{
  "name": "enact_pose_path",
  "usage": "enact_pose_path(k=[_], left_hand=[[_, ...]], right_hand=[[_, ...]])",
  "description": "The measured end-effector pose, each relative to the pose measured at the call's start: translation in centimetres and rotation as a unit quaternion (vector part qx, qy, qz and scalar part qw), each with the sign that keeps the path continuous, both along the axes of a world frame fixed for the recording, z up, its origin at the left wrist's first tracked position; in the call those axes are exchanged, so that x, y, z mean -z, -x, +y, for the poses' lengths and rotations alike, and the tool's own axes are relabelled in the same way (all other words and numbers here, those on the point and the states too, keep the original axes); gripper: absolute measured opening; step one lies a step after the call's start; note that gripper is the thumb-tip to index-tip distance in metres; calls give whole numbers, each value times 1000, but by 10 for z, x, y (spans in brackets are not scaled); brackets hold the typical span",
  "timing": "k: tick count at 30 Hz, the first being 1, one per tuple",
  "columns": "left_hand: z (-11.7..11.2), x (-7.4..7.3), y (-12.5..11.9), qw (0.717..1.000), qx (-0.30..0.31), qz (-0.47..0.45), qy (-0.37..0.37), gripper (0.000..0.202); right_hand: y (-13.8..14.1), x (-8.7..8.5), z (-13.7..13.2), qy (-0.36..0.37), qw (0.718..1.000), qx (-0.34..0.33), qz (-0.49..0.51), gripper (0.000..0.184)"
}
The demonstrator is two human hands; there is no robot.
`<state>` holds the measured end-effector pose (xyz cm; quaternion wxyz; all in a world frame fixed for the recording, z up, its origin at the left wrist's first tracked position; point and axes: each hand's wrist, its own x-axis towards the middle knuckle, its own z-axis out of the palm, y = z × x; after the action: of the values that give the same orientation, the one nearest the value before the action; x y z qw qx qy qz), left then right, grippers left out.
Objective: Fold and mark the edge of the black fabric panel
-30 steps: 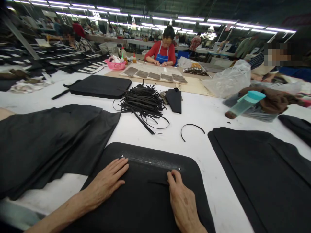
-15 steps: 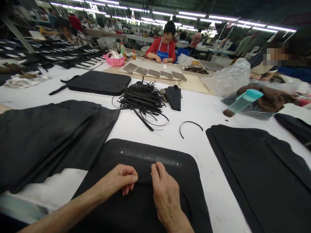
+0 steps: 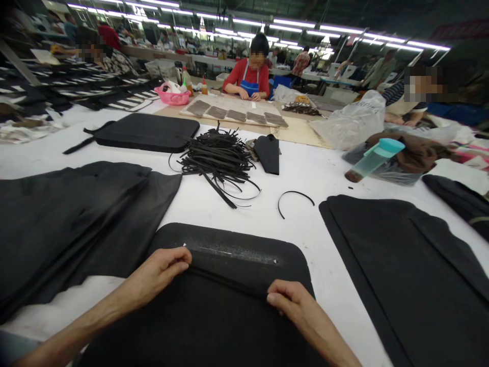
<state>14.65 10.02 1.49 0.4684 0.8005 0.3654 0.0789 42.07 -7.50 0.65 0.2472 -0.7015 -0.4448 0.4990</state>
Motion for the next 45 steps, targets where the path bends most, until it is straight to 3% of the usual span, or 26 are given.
enact_pose_path(k=[3,9,15,22,31,39,45], left_hand=[[7,2,-1,998,-44,13,41,13],[29,2,-11,991,-118,44,-48,13],[50,15,-13,988,-141,61,-29,19],[56,20,-9,990,-121,70,-13,12],[50,16,-15,976,-171,130,-43,12],[53,27,-16,972,-174,147,-60,10],[54,27,-17,972,-168,154,-62,11]], right_hand=[[-16,1,1,-16,999,27,-41,26],[-39,19,14,-36,991,120,-48,35],[-47,33,28,-20,976,200,-84,44],[-49,41,30,-11,973,221,-65,46],[-54,55,28,-13,968,234,-88,47],[-51,54,30,-17,969,213,-125,44],[-51,56,30,-2,970,196,-143,46]])
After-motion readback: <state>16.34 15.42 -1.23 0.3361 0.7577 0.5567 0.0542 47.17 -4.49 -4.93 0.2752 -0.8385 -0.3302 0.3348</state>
